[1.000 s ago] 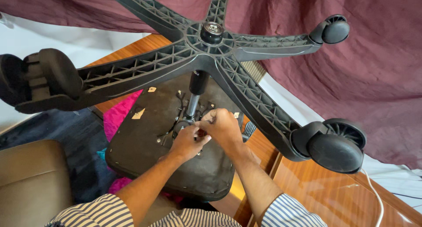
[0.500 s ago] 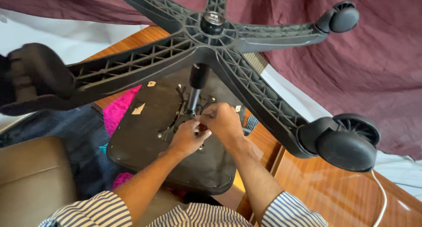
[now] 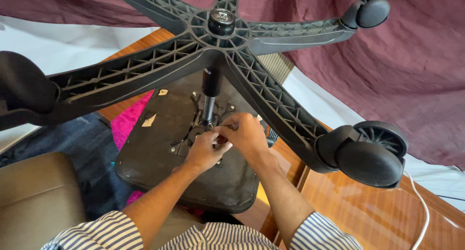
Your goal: The person works on an upside-down office chair base resting on a table, using a screwdriver to turn screws on the metal mounting plate beneath the gas cylinder. They reposition the chair base and continue driving screws by hand throughout the clip.
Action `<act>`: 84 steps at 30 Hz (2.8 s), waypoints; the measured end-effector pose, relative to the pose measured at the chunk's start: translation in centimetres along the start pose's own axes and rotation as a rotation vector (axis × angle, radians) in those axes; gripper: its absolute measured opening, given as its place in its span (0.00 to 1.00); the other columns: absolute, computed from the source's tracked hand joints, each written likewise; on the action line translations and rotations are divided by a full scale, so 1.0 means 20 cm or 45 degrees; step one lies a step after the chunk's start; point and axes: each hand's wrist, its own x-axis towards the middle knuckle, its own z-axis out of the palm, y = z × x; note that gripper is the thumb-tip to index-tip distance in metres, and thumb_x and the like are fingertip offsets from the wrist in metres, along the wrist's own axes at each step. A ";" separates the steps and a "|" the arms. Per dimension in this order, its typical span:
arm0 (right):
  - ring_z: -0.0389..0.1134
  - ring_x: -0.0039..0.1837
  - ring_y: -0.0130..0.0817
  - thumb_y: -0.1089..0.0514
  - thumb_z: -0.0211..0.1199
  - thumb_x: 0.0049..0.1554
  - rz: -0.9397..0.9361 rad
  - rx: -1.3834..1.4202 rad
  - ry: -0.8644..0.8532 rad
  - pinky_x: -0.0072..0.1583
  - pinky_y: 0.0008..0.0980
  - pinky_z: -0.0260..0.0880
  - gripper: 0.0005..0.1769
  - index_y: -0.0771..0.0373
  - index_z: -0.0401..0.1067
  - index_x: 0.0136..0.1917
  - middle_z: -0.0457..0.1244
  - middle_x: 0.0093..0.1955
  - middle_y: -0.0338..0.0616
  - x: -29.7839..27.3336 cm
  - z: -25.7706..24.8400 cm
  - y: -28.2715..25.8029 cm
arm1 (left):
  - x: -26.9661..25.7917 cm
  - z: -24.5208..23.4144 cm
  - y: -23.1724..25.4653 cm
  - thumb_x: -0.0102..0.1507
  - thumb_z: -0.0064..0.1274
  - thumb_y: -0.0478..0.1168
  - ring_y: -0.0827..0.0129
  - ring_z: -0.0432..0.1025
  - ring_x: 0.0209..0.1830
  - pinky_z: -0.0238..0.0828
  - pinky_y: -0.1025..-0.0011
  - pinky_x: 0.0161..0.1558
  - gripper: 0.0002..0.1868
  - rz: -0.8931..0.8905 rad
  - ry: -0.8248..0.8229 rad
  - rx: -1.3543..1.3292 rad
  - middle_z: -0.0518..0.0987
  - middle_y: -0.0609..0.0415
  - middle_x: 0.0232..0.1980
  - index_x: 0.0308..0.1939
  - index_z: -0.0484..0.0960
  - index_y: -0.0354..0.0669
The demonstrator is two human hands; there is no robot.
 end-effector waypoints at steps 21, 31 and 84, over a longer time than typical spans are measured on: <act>0.77 0.47 0.41 0.54 0.71 0.49 -0.004 0.036 -0.012 0.51 0.36 0.75 0.17 0.62 0.81 0.51 0.73 0.45 0.50 -0.01 0.00 0.06 | -0.01 0.00 0.04 0.60 0.61 0.38 0.71 0.82 0.39 0.78 0.69 0.43 0.13 0.075 -0.003 -0.166 0.83 0.54 0.36 0.46 0.80 0.38; 0.77 0.47 0.42 0.54 0.71 0.49 0.044 0.060 -0.012 0.52 0.36 0.75 0.17 0.61 0.81 0.51 0.74 0.44 0.50 -0.01 0.00 0.04 | -0.01 0.00 -0.01 0.60 0.61 0.37 0.69 0.80 0.36 0.77 0.70 0.42 0.12 0.067 -0.023 -0.200 0.83 0.52 0.35 0.46 0.80 0.36; 0.77 0.46 0.37 0.56 0.71 0.49 -0.094 0.211 -0.048 0.51 0.33 0.74 0.14 0.62 0.82 0.49 0.74 0.43 0.49 -0.05 0.10 0.06 | -0.04 0.01 -0.07 0.57 0.64 0.46 0.56 0.82 0.42 0.78 0.61 0.44 0.17 0.028 0.069 0.176 0.86 0.44 0.40 0.42 0.84 0.37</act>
